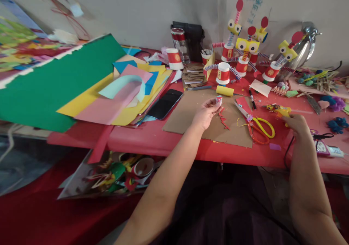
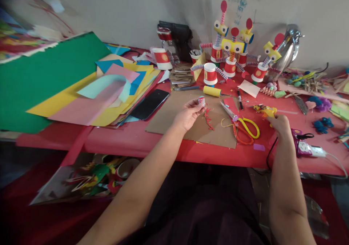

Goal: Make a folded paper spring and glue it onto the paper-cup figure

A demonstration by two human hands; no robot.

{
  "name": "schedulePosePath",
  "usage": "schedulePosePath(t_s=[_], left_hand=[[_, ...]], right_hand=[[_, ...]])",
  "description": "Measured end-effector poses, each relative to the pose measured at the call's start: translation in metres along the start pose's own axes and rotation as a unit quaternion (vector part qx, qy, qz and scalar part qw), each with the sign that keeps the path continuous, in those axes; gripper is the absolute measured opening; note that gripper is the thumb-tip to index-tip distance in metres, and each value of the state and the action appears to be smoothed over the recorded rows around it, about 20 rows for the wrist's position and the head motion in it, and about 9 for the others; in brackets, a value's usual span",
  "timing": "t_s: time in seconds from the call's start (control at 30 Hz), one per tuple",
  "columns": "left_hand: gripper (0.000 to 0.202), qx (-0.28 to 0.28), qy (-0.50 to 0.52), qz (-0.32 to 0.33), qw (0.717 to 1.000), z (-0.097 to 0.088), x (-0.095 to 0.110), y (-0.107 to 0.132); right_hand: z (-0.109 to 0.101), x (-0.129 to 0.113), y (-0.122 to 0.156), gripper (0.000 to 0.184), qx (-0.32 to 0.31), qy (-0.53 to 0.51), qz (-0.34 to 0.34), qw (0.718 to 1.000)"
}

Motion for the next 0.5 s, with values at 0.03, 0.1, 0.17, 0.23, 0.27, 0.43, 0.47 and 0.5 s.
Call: schedulePosePath(t_s=[0.03,0.1,0.17,0.23,0.27,0.43,0.47,0.5], left_hand=[[0.02,-0.003,-0.004,0.0,1.0,0.0,0.0,0.0],[0.018,-0.013,-0.016,0.003,1.0,0.001,-0.001,-0.001],[0.016,-0.024,-0.026,0.009,0.999,0.003,-0.002,-0.001],[0.015,-0.032,-0.032,0.009,0.999,0.004,-0.003,-0.002],[0.015,-0.037,-0.035,0.006,0.999,0.004,-0.004,-0.002],[0.015,-0.055,-0.045,-0.004,0.997,0.003,-0.007,-0.002],[0.015,-0.054,-0.044,-0.004,0.998,0.003,-0.008,-0.002],[0.015,-0.054,-0.041,-0.004,0.998,0.002,-0.008,-0.003]], right_hand=[[0.0,-0.001,0.002,0.021,-0.004,-0.026,0.011,1.0],[-0.001,-0.007,0.009,0.013,-0.008,-0.11,0.046,0.993],[0.0,-0.022,0.021,0.013,-0.011,-0.272,0.058,0.961],[0.005,-0.044,0.035,0.025,-0.026,-0.409,0.043,0.911],[0.009,-0.056,0.043,0.027,-0.034,-0.436,0.025,0.899],[0.037,-0.102,0.072,0.025,-0.086,-0.471,-0.027,0.877],[0.043,-0.107,0.075,0.024,-0.088,-0.464,-0.042,0.88],[0.047,-0.111,0.077,0.023,-0.09,-0.458,-0.057,0.882]])
Point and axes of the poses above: each hand's wrist, its own y-axis away from the middle knuckle, its own z-axis out of the palm, x = y × z, the point moved 3 cm from there along -y, towards the middle knuckle, and after that the axes turned 3 degrees about -x, right-handed, at the moved point
